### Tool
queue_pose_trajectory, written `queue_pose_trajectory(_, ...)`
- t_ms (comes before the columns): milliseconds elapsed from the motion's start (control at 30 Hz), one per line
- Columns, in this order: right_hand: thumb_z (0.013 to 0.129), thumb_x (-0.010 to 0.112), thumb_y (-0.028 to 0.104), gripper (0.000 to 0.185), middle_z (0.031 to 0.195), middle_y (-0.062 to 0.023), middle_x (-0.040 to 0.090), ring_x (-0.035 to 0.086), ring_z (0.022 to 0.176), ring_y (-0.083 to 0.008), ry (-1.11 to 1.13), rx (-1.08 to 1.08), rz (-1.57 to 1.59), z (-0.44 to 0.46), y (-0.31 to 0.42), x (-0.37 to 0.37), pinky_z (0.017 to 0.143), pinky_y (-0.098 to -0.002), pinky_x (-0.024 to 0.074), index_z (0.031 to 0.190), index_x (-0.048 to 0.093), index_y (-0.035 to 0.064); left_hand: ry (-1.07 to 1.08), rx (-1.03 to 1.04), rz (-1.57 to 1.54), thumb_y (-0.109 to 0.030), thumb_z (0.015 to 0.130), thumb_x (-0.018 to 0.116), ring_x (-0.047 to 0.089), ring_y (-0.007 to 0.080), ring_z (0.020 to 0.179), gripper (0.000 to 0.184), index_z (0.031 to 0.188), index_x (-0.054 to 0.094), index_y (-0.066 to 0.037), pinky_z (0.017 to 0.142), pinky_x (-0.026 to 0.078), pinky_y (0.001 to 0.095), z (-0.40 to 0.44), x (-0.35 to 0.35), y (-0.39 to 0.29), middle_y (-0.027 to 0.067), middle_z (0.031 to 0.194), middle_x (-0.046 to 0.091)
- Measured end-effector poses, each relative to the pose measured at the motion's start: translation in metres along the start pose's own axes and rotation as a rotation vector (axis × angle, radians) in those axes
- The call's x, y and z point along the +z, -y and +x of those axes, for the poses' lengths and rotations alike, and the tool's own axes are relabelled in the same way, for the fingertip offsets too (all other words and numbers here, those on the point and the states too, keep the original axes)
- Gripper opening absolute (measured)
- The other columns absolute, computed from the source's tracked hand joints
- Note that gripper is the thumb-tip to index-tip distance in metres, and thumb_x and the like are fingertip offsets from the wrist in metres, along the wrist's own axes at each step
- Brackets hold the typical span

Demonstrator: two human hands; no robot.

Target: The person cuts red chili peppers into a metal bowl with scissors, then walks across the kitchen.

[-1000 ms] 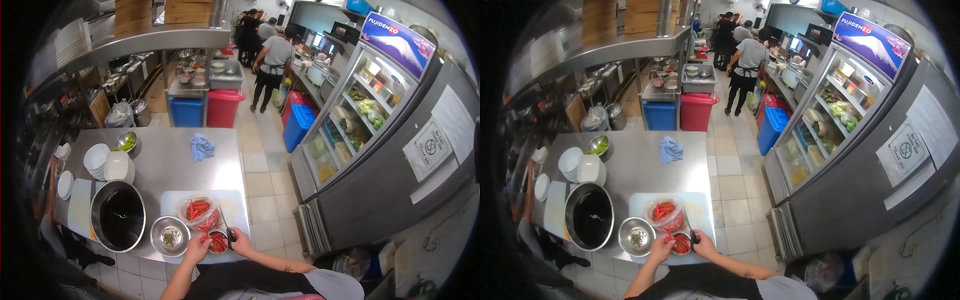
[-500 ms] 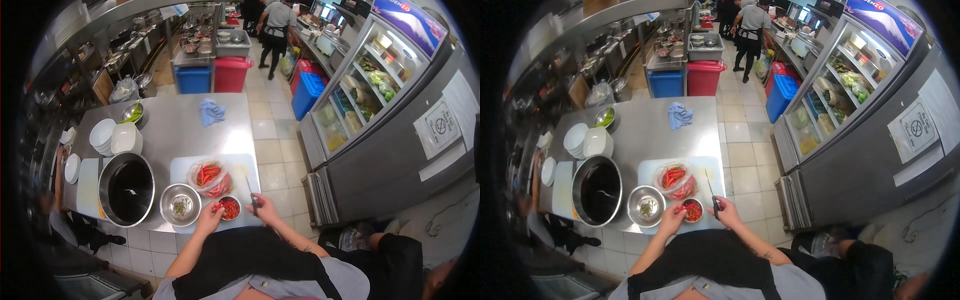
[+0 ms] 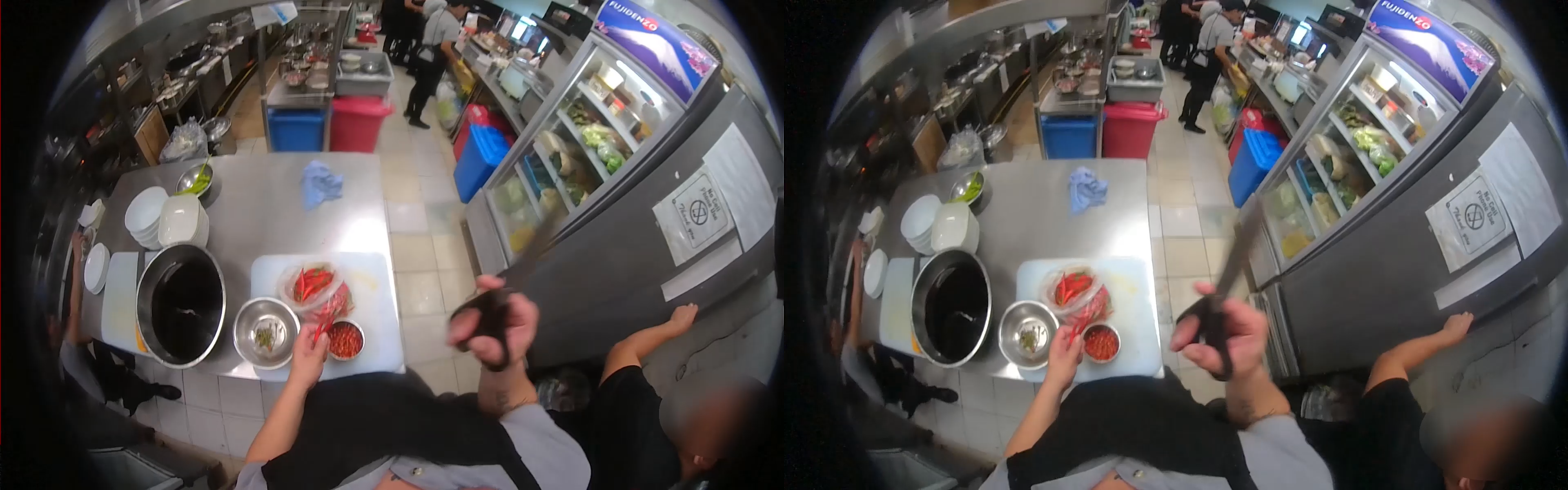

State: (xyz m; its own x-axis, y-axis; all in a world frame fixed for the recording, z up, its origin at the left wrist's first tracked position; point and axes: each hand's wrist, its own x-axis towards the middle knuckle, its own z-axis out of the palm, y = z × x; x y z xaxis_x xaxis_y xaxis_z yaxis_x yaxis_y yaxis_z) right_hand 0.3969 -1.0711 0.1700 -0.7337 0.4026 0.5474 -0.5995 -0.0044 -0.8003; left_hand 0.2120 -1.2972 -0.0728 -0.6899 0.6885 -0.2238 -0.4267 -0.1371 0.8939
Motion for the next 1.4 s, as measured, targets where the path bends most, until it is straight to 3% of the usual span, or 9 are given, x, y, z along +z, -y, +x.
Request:
queue_pose_trajectory(100,0.075,0.084,-0.004,0.080,0.088,-0.0188,0.072,0.073,0.085,-0.0260,0.069,-0.103,-0.088,0.008,0.015,0.000,0.077,-0.0338,0.0590,0.145,0.045,-0.0076,0.030,-0.008,-0.084,-0.013,0.102,0.061,0.038,0.0023,0.055,0.013,0.109,0.050,-0.009,0.049,0.028,0.0201,-0.004,0.001,-0.001,-0.0037,0.075,0.052)
queue_pose_trajectory(267,0.079,0.085,0.002,0.080,0.102,-0.0112,0.069,0.068,0.097,-0.0192,0.020,0.366,-0.074,-0.029,-0.063,-0.004,0.089,-0.0342,0.0563,0.148,0.043,0.0004,0.022,0.004,-0.249,-0.017,0.105,0.057,0.034,0.0046,0.052,0.011,0.107,0.049,-0.011,0.048,0.028,0.0209,-0.012,0.002,-0.008,-0.0025,0.071,0.045)
queue_pose_trajectory(533,0.084,0.085,0.015,0.067,0.090,-0.0056,0.069,0.064,0.078,-0.0111,0.056,1.116,-0.279,-0.151,-0.174,-0.028,0.069,-0.0283,0.0529,0.141,0.052,-0.0016,-0.165,-0.055,-0.036,-0.019,0.101,0.065,0.044,0.0028,0.057,0.017,0.110,0.061,-0.005,0.050,0.032,0.0199,-0.019,-0.008,0.000,-0.0010,0.081,0.065)
queue_pose_trajectory(600,0.086,0.083,0.016,0.067,0.088,-0.0052,0.068,0.062,0.074,-0.0111,0.089,1.146,-0.206,-0.140,-0.173,-0.025,0.064,-0.0274,0.0518,0.141,0.051,-0.0043,-0.177,-0.092,-0.029,-0.019,0.101,0.065,0.045,0.0023,0.058,0.020,0.113,0.061,-0.004,0.050,0.033,0.0206,-0.017,-0.005,0.002,0.0029,0.089,0.072)
queue_pose_trajectory(633,0.086,0.083,0.015,0.066,0.087,-0.0050,0.068,0.062,0.073,-0.0111,0.094,1.177,-0.179,-0.134,-0.171,-0.023,0.063,-0.0272,0.0517,0.141,0.051,-0.0050,-0.156,-0.105,0.021,-0.018,0.101,0.064,0.055,0.0049,0.063,0.019,0.112,0.062,-0.002,0.056,0.042,0.0219,-0.015,-0.004,0.001,0.0057,0.091,0.074)
queue_pose_trajectory(733,0.087,0.081,0.014,0.062,0.085,-0.0041,0.066,0.062,0.072,-0.0112,0.100,1.237,-0.137,-0.124,-0.165,-0.015,0.061,-0.0267,0.0516,0.138,0.053,-0.0058,-0.118,0.055,0.141,-0.014,0.102,0.062,0.062,0.0095,0.072,0.017,0.109,0.060,0.001,0.068,0.050,0.0246,-0.007,-0.005,0.023,0.0074,0.094,0.073)
queue_pose_trajectory(767,0.087,0.081,0.014,0.060,0.085,-0.0037,0.066,0.062,0.071,-0.0111,0.112,1.263,-0.132,-0.121,-0.161,-0.014,0.061,-0.0267,0.0517,0.138,0.054,-0.0051,-0.129,0.010,0.172,-0.013,0.102,0.063,0.068,0.0137,0.085,0.016,0.107,0.062,0.002,0.082,0.053,0.0288,-0.007,-0.004,0.023,0.0076,0.092,0.073)
queue_pose_trajectory(1167,0.090,0.078,0.017,0.038,0.078,-0.0011,0.062,0.061,0.067,-0.0103,0.092,1.366,0.019,-0.122,-0.177,-0.009,0.056,-0.0258,0.0506,0.121,0.066,-0.0011,-0.112,0.023,0.348,-0.010,0.098,0.064,0.070,0.0137,0.082,0.014,0.103,0.063,0.003,0.075,0.054,0.0297,-0.027,-0.004,0.031,0.0092,0.085,0.073)
queue_pose_trajectory(1400,0.087,0.080,0.013,0.035,0.076,-0.0016,0.063,0.059,0.061,-0.0093,0.109,1.386,-0.018,-0.120,-0.176,-0.008,0.050,-0.0245,0.0477,0.116,0.067,-0.0024,-0.211,0.024,0.655,-0.017,0.091,0.071,0.071,0.0266,0.074,0.021,0.096,0.065,0.003,0.069,0.054,0.0364,-0.028,0.000,0.026,0.0183,0.081,0.071)
